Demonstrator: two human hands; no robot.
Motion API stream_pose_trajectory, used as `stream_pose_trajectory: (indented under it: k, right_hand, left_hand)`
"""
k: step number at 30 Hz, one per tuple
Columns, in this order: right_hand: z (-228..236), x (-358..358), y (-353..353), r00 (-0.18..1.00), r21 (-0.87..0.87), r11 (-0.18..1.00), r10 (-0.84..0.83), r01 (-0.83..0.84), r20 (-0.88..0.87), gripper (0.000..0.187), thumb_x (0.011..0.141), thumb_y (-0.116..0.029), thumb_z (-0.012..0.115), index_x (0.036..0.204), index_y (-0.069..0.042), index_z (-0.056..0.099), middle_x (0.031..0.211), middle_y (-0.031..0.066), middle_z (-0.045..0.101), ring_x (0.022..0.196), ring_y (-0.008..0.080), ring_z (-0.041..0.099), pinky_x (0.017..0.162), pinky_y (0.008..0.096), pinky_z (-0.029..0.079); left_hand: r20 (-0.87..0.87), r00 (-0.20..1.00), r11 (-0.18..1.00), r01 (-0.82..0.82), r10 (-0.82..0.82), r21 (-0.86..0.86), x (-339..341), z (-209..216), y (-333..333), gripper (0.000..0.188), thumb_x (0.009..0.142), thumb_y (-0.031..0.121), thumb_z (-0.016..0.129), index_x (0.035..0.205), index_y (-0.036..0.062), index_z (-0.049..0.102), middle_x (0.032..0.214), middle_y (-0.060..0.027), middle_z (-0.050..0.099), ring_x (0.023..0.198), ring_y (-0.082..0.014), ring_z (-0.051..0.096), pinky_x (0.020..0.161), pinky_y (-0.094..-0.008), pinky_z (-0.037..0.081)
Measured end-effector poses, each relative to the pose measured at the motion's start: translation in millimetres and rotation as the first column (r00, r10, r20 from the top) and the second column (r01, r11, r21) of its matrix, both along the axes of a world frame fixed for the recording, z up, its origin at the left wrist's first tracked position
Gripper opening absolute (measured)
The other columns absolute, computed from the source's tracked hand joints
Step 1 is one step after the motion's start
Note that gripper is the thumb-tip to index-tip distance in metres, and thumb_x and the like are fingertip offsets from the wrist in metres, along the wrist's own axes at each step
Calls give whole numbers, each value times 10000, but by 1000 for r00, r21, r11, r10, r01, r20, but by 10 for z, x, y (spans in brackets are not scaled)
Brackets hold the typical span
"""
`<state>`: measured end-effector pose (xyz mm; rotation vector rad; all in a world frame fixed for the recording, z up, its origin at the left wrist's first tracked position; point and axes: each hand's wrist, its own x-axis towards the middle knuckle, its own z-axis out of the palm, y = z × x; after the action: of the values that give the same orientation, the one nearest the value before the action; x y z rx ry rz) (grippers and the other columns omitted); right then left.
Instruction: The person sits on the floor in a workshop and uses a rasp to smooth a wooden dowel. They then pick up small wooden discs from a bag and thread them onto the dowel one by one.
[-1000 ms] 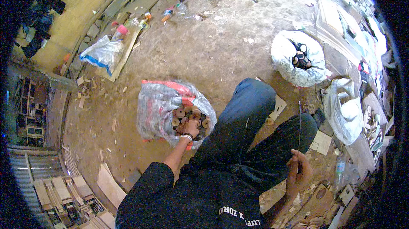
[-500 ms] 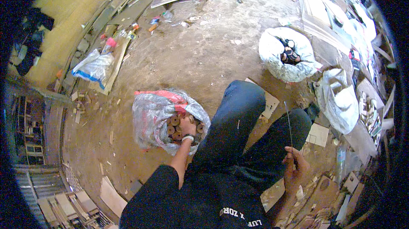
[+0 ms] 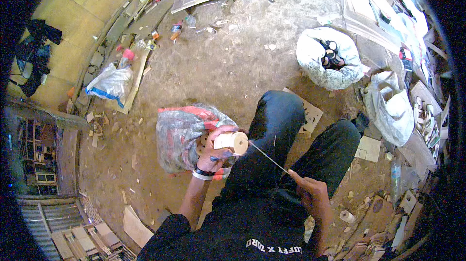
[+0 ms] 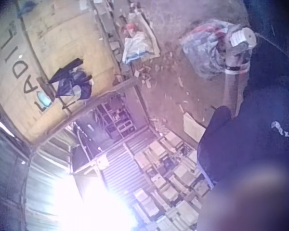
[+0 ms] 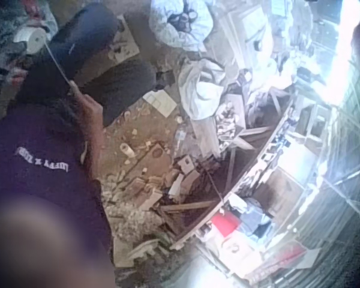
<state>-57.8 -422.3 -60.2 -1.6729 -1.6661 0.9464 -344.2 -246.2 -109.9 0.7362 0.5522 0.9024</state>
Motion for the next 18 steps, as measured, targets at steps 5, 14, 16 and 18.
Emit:
stream_pose_trajectory:
  k: [5, 14, 16, 18]
  right_hand:
    - [-5, 6, -46, 999, -18, 1000, 20, -19, 46, 733, 675, 161, 532, 1334, -133, 660, 670, 98, 559, 573, 213, 565, 580, 330, 475]
    - [76, 13, -77, 997, -25, 997, 71, -71, 34, 759, 648, 156, 561, 1333, -153, 664, 685, 118, 578, 574, 232, 569, 590, 339, 485]
    - [73, 24, -57, 999, -54, 998, 34, -34, 4, 752, 650, 151, 564, 1332, -149, 665, 684, 118, 578, 575, 232, 569, 594, 338, 486]
    - [78, 39, -56, 997, 15, 999, 45, -44, -57, 750, 646, 153, 567, 1329, -140, 666, 679, 116, 576, 576, 227, 572, 590, 334, 483]
  left_hand:
    - [-14, 994, 988, 108, -107, 112, 203, 358, 210, 688, 680, 132, 898, 1273, -21, 585, 1229, -232, 658, 1078, -375, 688, 952, -466, 568]
    - [-677, 663, 483, 728, -319, 486, 241, 874, 525, 535, 664, 75, 909, 1158, 25, 707, 1171, -97, 727, 1053, -183, 693, 940, -311, 524]
    - [-636, 697, 488, 703, -332, 517, 333, 911, 559, 573, 648, 86, 922, 1173, 33, 699, 1170, -87, 725, 1072, -172, 684, 950, -313, 518]
    - [-648, 678, 479, 722, -347, 500, 388, 960, 581, 584, 638, 96, 931, 1170, 31, 697, 1175, -91, 722, 1084, -177, 680, 955, -321, 519]
